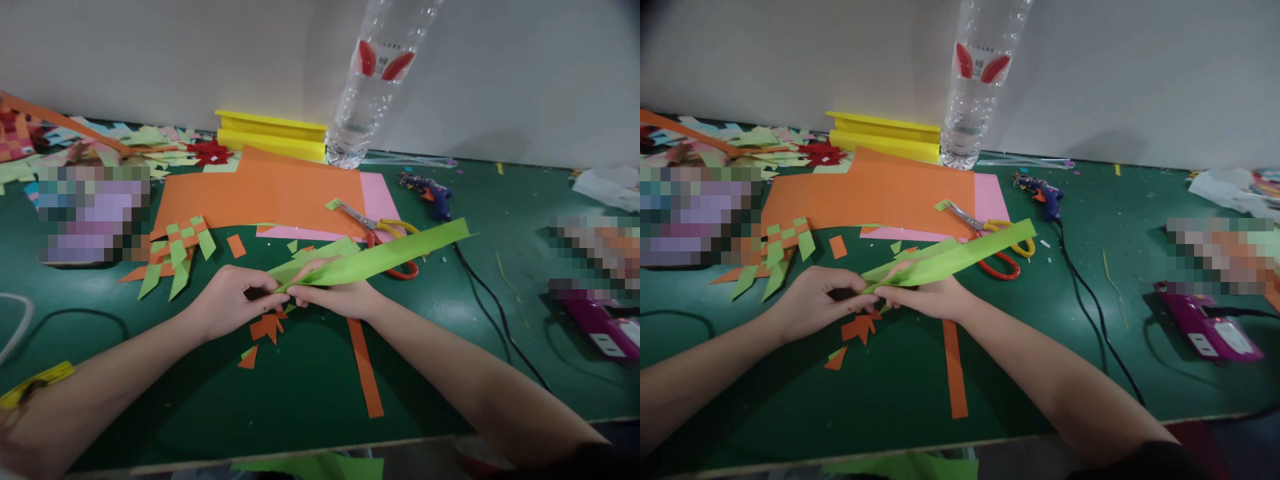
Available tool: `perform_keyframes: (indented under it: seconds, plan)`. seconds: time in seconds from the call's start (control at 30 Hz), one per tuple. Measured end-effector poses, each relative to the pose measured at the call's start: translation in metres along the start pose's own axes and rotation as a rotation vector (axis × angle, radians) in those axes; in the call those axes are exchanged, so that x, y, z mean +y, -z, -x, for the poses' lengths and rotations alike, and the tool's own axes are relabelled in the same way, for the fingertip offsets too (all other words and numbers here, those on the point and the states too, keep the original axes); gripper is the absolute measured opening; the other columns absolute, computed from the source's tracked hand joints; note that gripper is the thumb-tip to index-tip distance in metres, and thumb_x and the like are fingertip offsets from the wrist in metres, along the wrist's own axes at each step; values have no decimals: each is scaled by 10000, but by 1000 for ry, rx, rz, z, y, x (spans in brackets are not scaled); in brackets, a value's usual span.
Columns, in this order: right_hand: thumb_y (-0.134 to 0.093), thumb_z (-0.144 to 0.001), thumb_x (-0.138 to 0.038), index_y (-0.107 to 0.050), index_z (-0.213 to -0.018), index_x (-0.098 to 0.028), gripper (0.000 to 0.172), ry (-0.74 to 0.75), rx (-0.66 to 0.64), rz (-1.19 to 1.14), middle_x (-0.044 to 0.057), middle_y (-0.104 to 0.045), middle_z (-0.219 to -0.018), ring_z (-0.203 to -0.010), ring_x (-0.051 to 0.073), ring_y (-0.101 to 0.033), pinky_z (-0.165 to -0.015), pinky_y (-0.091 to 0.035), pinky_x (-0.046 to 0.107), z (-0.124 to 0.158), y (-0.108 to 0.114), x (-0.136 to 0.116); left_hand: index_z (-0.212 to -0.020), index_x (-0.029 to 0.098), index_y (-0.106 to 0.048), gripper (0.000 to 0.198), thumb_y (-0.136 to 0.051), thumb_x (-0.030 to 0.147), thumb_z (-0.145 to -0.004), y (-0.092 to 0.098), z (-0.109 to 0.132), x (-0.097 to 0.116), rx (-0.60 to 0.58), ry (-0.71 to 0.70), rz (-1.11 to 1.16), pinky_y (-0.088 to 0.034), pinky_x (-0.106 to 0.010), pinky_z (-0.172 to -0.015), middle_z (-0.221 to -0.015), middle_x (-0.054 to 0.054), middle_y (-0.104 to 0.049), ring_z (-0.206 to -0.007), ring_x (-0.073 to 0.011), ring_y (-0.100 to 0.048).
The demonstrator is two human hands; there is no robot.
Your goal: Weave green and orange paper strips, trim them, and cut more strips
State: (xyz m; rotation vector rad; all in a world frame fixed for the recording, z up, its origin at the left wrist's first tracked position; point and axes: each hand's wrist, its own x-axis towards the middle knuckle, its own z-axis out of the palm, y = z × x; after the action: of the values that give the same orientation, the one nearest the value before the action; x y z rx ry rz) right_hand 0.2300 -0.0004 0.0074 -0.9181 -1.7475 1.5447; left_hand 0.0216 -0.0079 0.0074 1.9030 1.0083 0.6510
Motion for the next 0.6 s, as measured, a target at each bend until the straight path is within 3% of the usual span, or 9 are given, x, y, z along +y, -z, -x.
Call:
perform_keyframes:
  seconds: [0.3,0.6]
  plan:
    - [-808,-697,-307,-707,-704,-150,186,-43,80,-169,-5,-681,-593,-528,109,-638,-557,-579,259,-3,4,8,-570,170,-647,331,-638,355,-844,1,-1,0,2,-19,-66,-392,-140,-420,-515,22,-674,-445,-81,-567]
    - [-793,-712,-309,-705,-664,-154,185,1,104,-197,-12,-677,-573,-509,91,-628,-523,-534,225,-7,8,8,-564,174,-627,367,-597,352,-883,1,0,-2,4,-61,-91,-354,-162,-418,-497,32,-655,-410,-69,-514]
